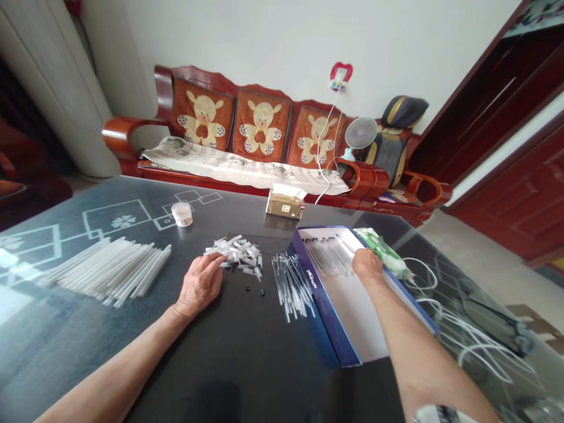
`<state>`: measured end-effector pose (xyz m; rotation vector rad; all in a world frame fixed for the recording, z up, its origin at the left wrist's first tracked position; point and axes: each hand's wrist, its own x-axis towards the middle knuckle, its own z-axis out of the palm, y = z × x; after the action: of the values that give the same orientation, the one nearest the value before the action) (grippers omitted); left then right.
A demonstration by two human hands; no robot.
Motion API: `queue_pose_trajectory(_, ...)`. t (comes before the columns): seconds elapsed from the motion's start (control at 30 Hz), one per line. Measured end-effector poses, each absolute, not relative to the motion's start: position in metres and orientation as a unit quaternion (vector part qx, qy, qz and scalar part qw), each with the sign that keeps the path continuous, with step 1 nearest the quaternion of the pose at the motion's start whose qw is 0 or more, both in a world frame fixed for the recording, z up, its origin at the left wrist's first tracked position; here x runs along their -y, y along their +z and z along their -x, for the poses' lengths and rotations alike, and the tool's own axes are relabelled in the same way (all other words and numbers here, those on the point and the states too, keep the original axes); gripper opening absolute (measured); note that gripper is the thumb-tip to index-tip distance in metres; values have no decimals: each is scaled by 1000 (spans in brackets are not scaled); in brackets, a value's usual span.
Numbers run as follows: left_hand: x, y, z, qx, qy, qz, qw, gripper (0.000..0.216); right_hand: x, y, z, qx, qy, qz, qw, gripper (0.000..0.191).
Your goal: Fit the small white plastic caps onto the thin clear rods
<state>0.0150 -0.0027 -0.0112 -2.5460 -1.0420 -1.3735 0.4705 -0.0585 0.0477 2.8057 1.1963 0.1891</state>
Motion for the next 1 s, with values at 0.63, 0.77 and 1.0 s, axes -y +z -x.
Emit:
queue_pose_trajectory(0.63, 9, 9, -5, 440, -282, 851, 50, 42, 102, 38, -188, -779, 95, -513, -348, 23)
queue_pose_trajectory(0.77, -9, 29, 46, 545, -229, 801, 100, 46, 108, -3, -143, -807, 28, -477, -346, 25)
queue_pose_trajectory(1.0, -47, 27, 95, 579, -121, 799, 104, 51, 105, -10, -145, -802, 0, -482, -352, 20)
